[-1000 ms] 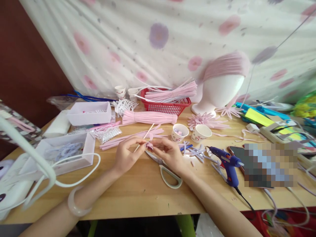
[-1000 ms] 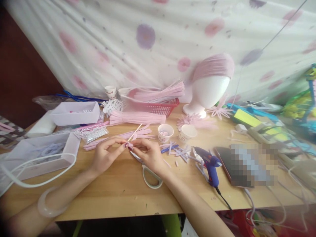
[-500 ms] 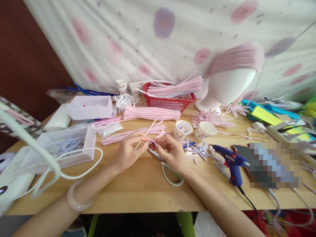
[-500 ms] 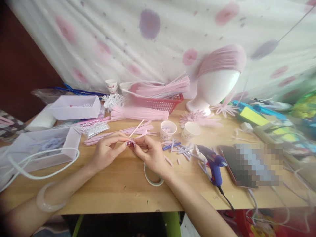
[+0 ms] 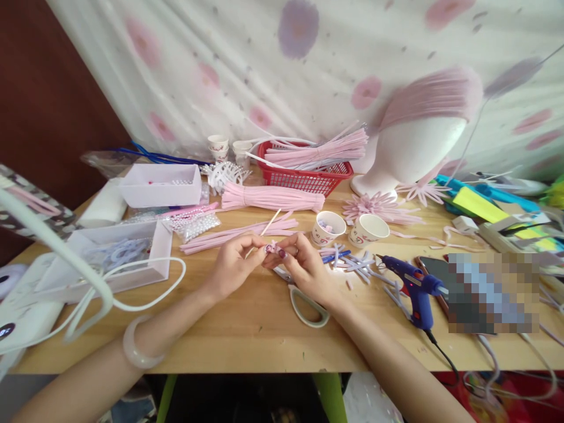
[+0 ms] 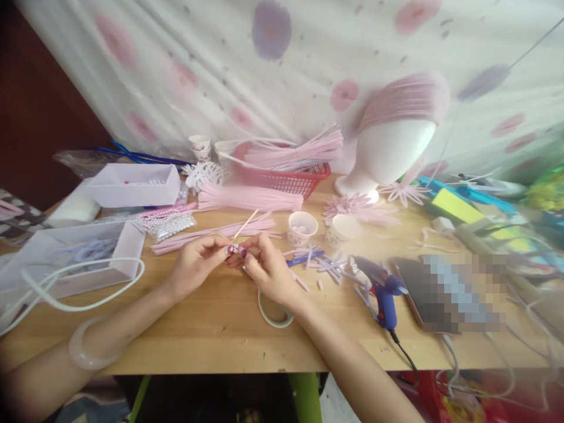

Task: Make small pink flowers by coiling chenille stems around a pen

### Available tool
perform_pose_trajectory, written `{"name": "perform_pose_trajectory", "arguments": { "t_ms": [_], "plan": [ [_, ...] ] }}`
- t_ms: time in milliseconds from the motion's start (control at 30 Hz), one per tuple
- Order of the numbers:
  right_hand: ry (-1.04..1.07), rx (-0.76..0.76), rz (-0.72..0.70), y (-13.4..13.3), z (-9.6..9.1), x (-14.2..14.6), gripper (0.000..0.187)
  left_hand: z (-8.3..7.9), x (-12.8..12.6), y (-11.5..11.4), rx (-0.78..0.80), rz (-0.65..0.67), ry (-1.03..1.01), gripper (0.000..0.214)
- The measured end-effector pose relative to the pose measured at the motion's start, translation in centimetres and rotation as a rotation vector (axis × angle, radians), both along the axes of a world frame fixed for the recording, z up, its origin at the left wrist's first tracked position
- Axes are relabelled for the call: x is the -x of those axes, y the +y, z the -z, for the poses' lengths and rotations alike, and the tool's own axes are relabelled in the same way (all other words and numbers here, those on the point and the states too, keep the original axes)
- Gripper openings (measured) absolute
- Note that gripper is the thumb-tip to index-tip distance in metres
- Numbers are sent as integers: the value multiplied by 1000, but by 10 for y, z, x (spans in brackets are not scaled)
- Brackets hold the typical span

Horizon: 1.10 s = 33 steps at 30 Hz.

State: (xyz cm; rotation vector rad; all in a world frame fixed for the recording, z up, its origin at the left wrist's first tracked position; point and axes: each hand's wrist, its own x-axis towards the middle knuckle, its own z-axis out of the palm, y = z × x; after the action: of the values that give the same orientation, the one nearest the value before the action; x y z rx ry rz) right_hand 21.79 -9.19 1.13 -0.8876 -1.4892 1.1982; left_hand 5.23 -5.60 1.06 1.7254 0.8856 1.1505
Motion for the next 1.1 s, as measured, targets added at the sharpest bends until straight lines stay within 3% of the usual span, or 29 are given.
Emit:
{"name": "perform_pose_trajectory", "arguments": {
  "t_ms": [233,433,600,700,1000,1100],
  "plan": [
    [-49,-27,27,-1,6,1,12,0,-2,-4,-159,-2,23,10],
    [-24,-108,83,-1,9,4,12,-2,-4,1,250,180,-70,15],
    [-49,-86,73,-1,10,3,13,-2,-1,1,175,177,22,15],
    [-21,-65,86,-2,9,5,14,-2,3,-2,-20,179,160,14],
    [-48,-11,99,-2,5,5,17,-2,10,6,-872,77,643,22],
    [-71,-15,110,-2,6,7,15,-4,11,6,-1062,27,787,26]
  ]
}}
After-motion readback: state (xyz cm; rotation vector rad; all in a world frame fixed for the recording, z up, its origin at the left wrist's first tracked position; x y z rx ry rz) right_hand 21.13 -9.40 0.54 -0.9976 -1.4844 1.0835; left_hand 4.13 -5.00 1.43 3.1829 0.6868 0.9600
